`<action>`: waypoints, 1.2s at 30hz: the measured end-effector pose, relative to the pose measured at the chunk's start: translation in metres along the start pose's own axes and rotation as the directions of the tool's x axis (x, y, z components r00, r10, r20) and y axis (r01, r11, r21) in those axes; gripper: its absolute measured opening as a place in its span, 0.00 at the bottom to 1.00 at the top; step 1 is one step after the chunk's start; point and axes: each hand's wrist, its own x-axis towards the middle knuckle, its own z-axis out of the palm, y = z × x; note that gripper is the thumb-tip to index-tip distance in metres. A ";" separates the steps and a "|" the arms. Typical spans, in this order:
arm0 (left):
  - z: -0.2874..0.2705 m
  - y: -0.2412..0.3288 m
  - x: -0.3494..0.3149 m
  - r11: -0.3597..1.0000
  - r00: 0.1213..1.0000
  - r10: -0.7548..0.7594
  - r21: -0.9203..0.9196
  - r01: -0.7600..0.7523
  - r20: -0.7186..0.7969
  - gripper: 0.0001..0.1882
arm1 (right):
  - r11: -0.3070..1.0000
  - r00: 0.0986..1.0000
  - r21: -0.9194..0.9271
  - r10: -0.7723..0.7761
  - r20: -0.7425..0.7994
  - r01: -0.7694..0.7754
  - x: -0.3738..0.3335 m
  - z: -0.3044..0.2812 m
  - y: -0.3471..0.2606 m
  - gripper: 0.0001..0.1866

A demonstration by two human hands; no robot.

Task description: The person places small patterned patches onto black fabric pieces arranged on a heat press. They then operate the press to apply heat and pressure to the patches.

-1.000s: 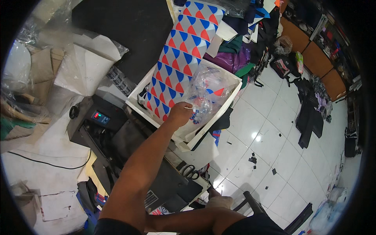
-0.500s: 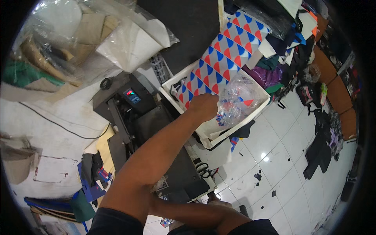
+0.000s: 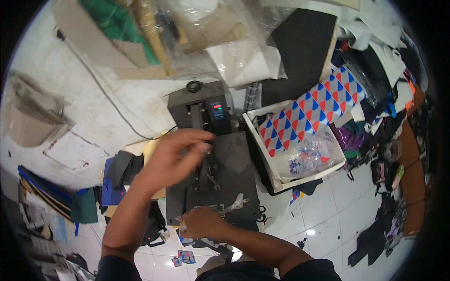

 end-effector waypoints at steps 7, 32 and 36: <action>-0.083 -0.113 -0.238 0.884 0.512 -0.415 -0.201 0.421 -0.752 0.10 | 0.985 0.993 -0.166 0.067 0.098 -0.050 0.004 -0.007 -0.018 0.29; 0.343 -0.169 -0.641 -0.145 -0.177 -0.982 -0.839 0.525 0.059 0.09 | 0.904 0.989 -0.413 0.143 0.044 -0.112 0.015 0.011 -0.040 0.29; 0.282 -0.184 -0.620 -0.006 -0.203 -0.977 -0.932 0.361 -0.072 0.12 | 0.898 0.987 -0.426 0.149 0.062 -0.109 0.015 0.011 -0.039 0.30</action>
